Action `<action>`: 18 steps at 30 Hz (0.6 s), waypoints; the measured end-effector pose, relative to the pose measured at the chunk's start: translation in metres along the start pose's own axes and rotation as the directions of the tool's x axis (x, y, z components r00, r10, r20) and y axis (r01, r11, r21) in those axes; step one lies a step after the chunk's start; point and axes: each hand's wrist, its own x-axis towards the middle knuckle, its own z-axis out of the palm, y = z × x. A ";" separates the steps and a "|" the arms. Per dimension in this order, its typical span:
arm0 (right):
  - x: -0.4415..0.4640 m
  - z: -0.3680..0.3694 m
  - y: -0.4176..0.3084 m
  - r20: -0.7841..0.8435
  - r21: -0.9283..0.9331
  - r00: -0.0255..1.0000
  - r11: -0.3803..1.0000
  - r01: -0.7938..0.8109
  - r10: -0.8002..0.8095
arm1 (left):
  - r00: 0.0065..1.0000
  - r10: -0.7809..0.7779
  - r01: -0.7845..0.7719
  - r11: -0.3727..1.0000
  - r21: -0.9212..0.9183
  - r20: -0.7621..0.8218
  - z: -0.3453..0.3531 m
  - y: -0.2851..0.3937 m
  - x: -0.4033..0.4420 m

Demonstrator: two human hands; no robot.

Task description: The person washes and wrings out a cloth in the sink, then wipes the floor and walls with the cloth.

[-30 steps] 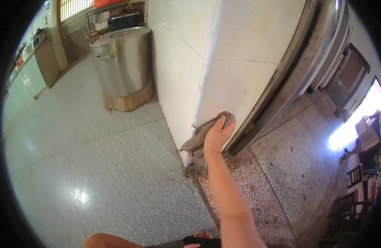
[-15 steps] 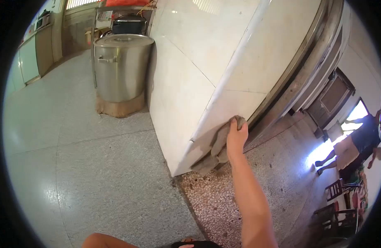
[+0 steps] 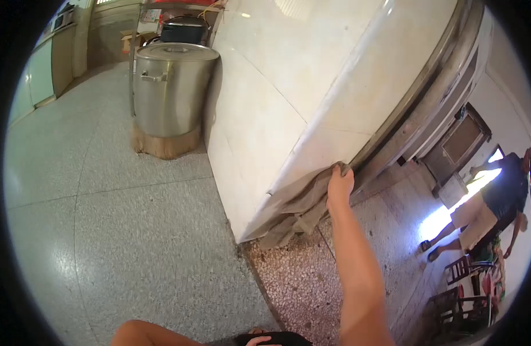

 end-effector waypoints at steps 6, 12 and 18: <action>-0.007 0.001 -0.006 0.101 -0.015 0.994 0.999 0.051 -0.049 | 1.000 -0.004 0.004 1.000 -0.030 -0.005 0.000 0.000 -0.002; 0.007 0.008 0.004 0.138 0.250 0.987 0.962 -0.113 0.080 | 1.000 -0.008 0.008 1.000 -0.019 0.002 -0.001 -0.002 -0.002; -0.013 0.009 -0.022 0.182 0.329 0.976 0.927 -0.177 0.122 | 0.999 0.025 -0.025 1.000 -0.011 -0.028 -0.001 -0.003 -0.002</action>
